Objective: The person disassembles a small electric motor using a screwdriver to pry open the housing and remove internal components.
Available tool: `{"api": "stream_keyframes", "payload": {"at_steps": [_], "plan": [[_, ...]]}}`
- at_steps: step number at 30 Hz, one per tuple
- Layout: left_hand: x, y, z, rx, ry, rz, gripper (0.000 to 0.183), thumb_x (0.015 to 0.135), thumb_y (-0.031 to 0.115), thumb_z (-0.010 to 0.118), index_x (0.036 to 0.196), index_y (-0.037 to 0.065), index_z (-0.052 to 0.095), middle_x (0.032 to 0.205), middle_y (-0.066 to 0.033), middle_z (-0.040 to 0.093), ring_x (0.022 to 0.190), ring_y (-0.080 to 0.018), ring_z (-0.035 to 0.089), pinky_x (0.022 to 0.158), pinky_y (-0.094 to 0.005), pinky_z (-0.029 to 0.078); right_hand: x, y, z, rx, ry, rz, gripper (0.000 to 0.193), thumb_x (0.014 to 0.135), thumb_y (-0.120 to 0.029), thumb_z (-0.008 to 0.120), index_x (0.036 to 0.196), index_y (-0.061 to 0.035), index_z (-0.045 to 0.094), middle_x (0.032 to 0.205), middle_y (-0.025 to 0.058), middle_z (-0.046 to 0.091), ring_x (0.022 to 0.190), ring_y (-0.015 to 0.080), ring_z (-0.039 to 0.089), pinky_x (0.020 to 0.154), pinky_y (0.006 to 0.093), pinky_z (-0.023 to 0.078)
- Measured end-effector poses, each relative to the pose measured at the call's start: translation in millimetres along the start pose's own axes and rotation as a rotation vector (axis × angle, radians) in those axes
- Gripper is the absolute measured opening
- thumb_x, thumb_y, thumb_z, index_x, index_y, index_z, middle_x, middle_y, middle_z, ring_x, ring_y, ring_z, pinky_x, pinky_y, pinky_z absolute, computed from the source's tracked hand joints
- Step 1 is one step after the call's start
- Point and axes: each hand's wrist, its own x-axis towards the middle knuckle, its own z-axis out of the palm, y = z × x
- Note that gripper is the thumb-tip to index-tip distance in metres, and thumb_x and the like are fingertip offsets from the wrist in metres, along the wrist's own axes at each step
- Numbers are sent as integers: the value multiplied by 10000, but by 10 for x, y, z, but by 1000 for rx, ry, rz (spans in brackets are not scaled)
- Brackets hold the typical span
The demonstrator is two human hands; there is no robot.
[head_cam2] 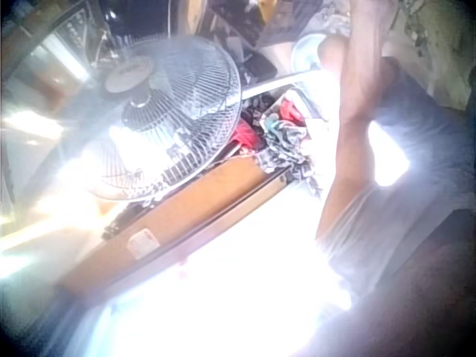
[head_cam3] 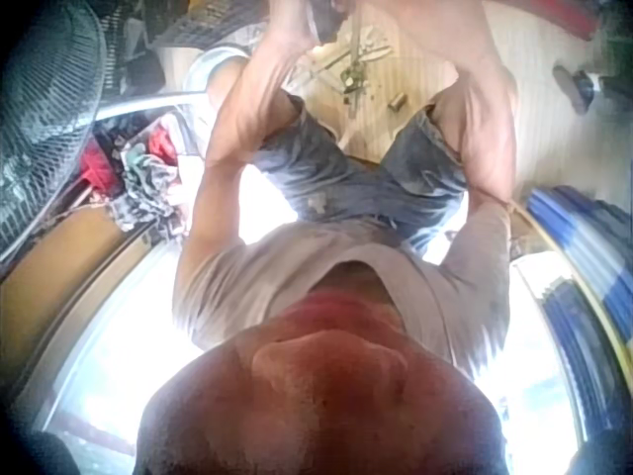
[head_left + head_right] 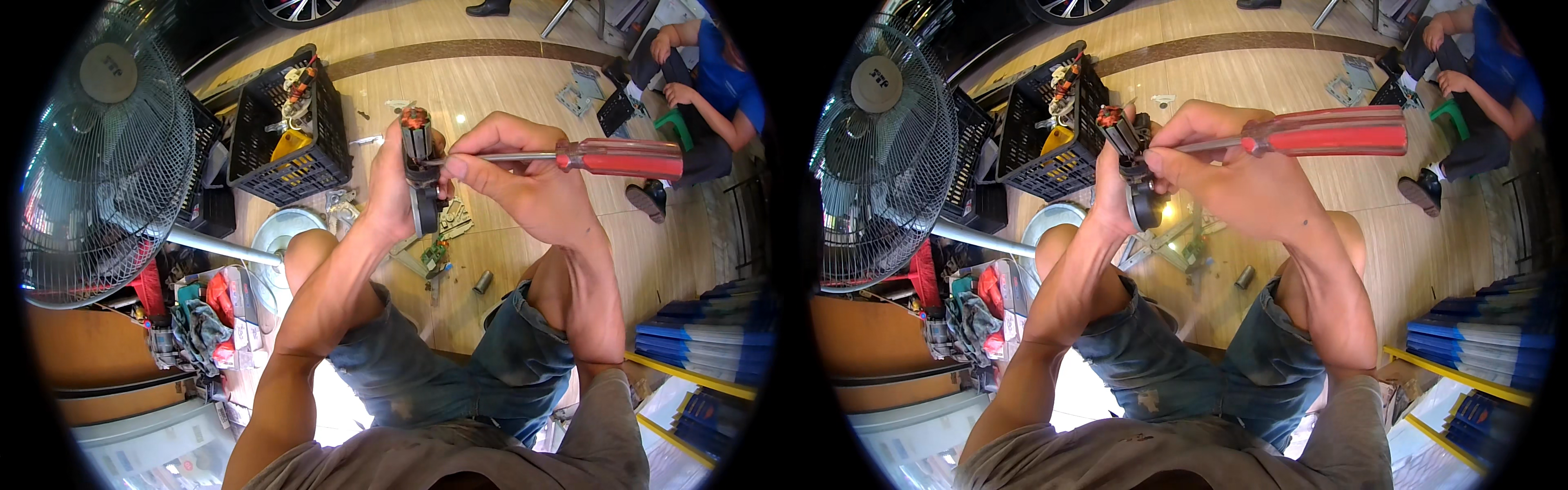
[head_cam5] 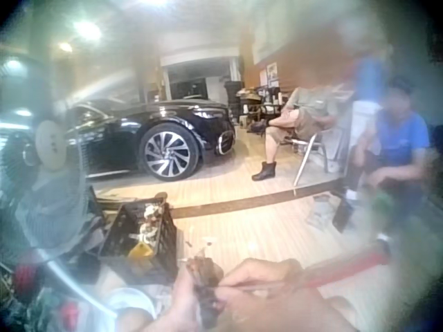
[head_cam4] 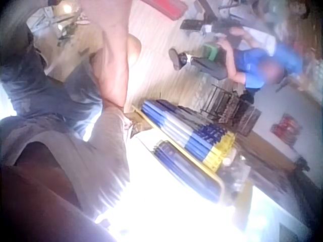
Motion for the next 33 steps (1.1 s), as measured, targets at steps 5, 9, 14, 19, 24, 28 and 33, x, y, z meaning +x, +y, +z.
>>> {"api": "stream_keyframes", "payload": {"at_steps": [5,9,14,19,24,28,33], "plan": [[-12,20,22,-33,-6,-6,502,959,589,461,734,150,552,553,-17,515,433,-150,482,456,-287,376,25,13,-1,175,16,-39,100,888,-48,691,926,41,669,792,83,697,740,125,671,682,261,542],[1,29,-44,-75,-55,9,494,955,590,470,758,143,537,570,-9,518,434,-145,480,465,-284,387,32,7,50,261,30,-76,114,883,-54,701,927,47,670,786,87,695,743,132,673,687,262,548],[-31,47,-43,-29,-13,59,505,957,566,454,888,79,565,686,-51,563,512,-168,544,466,-317,458,1,4,154,60,61,-80,116,864,-75,730,903,30,697,798,69,707,745,105,657,685,246,526],[-55,52,3,-61,73,77,489,943,563,495,892,81,563,689,-38,555,506,-160,537,459,-308,450,-21,-77,203,-191,96,-158,101,864,-62,729,901,27,698,800,82,713,745,103,659,685,251,528],[-48,31,-5,-55,37,84,478,933,568,517,909,92,559,729,-35,560,520,-155,530,453,-302,433,-59,-174,222,-351,109,-216,92,860,-42,730,909,27,693,771,84,714,731,109,670,676,242,527],[-22,28,8,-62,51,121,475,929,568,526,931,94,555,759,-35,557,532,-153,535,454,-305,433,-70,-177,200,-408,108,-246,88,854,-46,731,905,15,696,765,85,718,712,110,676,660,237,523],[-1,1,-26,-90,40,72,476,928,570,528,931,95,550,748,-36,550,523,-160,540,441,-307,441,-66,-182,146,-457,64,-262,95,857,-52,732,911,17,694,772,86,718,723,112,676,661,240,522]]}}
